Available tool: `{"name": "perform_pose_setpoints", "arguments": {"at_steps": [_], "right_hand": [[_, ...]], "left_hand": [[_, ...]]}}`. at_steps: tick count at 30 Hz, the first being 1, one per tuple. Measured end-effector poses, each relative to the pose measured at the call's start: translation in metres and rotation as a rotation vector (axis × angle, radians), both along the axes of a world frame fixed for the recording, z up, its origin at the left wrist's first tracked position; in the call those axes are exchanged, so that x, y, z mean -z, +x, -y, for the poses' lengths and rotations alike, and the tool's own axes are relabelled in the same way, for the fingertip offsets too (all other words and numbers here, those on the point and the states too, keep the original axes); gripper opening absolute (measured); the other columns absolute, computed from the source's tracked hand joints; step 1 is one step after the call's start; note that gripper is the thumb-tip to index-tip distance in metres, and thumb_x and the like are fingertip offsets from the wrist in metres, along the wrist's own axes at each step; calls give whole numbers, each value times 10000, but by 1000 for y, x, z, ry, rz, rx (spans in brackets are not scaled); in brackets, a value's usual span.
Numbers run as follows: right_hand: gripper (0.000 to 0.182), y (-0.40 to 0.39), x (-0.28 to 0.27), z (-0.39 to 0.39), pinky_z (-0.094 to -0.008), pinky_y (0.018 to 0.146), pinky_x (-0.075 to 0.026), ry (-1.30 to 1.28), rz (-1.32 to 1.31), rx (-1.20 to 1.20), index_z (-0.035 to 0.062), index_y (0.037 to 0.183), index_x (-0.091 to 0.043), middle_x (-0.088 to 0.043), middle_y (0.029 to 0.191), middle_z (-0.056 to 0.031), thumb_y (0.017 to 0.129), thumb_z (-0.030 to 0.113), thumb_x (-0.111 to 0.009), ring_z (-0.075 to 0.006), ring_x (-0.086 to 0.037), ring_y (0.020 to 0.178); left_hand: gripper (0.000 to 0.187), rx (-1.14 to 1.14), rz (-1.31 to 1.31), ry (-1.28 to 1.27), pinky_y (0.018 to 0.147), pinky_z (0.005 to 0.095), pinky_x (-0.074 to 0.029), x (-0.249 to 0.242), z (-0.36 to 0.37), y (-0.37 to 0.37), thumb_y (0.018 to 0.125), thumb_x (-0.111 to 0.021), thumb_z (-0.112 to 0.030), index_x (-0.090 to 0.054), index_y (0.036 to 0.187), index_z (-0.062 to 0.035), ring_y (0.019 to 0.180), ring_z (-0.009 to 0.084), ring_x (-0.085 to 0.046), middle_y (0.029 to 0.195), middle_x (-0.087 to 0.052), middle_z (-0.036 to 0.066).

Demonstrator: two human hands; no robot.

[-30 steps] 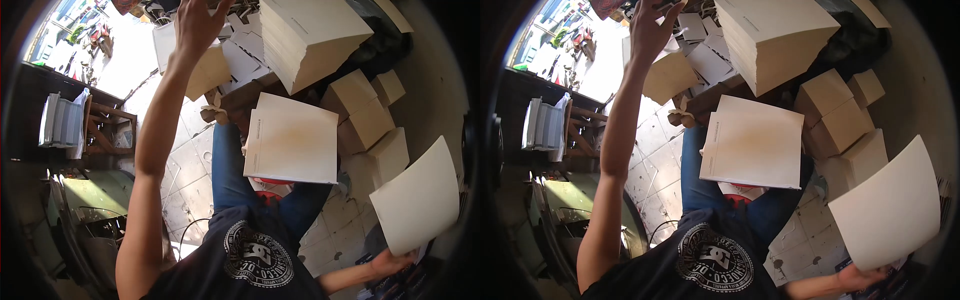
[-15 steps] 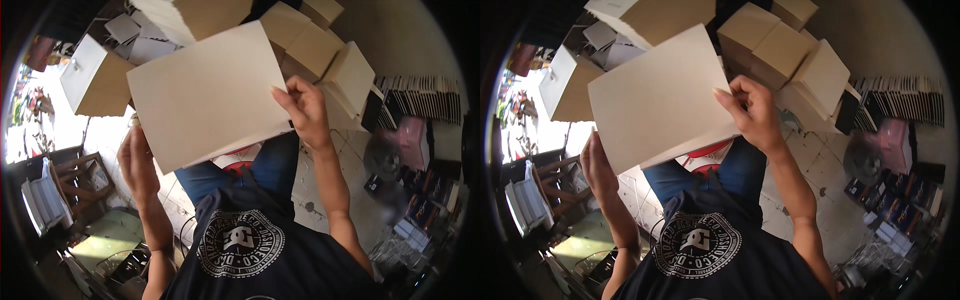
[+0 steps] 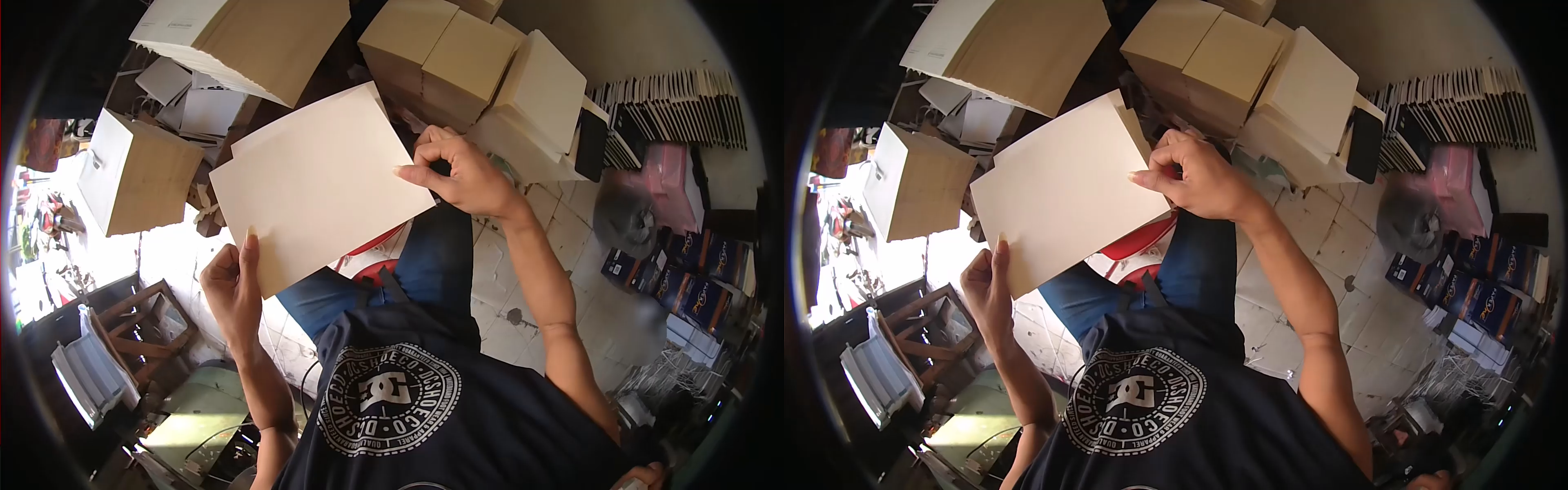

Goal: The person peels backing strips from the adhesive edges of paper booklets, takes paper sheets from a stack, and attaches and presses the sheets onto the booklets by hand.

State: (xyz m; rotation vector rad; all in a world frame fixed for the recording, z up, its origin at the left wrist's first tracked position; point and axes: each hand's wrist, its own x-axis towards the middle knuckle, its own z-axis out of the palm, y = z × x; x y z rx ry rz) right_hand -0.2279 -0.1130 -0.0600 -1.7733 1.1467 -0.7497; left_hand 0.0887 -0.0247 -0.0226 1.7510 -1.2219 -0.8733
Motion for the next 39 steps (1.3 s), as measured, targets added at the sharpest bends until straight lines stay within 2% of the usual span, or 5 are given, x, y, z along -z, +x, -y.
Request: {"name": "perform_pose_setpoints", "arguments": {"at_steps": [3,18,24,28,39], "right_hand": [[340,0,1,-1,-316,817,-407,-43,-18,14,13,692,-572,-520,815,-53,877,239,-744,-185,-499,844],[352,-1,2,-3,-327,803,-419,27,-13,27,11,691,-568,-508,774,-67,875,253,-744,-198,-505,818],[384,-7,-7,-15,-342,794,-398,-135,-288,72,40,717,-603,-586,773,-32,815,360,-792,-208,-543,821],[400,-19,-35,-29,-323,850,-336,-255,-402,-102,66,799,-717,-655,812,0,716,444,-819,-156,-578,856],[324,-12,-39,-21,-326,835,-351,-240,-485,-180,70,731,-731,-645,724,-14,734,387,-798,-172,-556,753]], "left_hand": [[481,-5,34,36,483,234,-163,3,1,1,973,-662,-252,-442,583,-75,531,6,-273,555,-393,-90],[481,-16,21,67,478,228,-177,2,4,-1,954,-690,-258,-476,570,-64,524,7,-287,547,-409,-86],[479,-15,45,72,458,229,-177,0,6,-2,948,-698,-254,-483,569,-56,514,8,-284,546,-407,-81],[485,-12,36,82,454,229,-172,1,5,1,944,-703,-251,-475,564,-54,511,9,-278,544,-394,-80],[473,-13,79,123,459,226,-188,-2,8,2,927,-714,-239,-499,557,-36,520,8,-305,546,-423,-82]]}}
